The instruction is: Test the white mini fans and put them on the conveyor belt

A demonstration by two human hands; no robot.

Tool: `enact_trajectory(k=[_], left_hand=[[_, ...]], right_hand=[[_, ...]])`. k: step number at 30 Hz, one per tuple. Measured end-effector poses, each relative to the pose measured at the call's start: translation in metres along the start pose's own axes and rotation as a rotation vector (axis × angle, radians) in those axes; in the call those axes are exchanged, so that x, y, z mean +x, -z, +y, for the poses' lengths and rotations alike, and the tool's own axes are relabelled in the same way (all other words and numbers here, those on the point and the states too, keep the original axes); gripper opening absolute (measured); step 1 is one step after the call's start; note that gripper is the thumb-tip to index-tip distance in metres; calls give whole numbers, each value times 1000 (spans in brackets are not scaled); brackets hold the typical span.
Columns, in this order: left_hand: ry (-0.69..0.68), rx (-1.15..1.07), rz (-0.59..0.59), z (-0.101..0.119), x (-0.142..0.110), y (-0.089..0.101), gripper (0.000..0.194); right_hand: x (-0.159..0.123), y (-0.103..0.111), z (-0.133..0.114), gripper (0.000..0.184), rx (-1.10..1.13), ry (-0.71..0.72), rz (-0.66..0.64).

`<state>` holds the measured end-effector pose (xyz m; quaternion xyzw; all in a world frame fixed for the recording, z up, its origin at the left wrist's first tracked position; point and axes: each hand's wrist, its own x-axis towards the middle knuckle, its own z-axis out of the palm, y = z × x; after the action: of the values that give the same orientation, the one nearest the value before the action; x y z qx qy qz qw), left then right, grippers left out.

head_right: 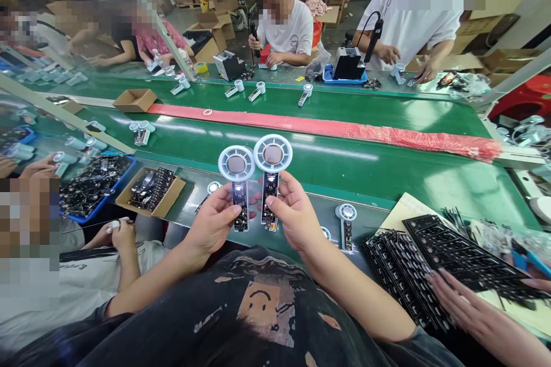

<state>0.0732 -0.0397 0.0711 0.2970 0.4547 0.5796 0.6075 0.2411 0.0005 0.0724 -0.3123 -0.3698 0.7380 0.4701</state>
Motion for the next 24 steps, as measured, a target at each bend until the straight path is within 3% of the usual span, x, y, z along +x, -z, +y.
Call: enact_trajectory(k=[19,24], left_hand=[[-38,-10,3,-3,-3,-7,48],[-24,-2,-52,-2,-4,-10,50]], right_hand=[[-8,3,-3,60,-14,11,31],[-12,2,-6,57,-7,25,27]])
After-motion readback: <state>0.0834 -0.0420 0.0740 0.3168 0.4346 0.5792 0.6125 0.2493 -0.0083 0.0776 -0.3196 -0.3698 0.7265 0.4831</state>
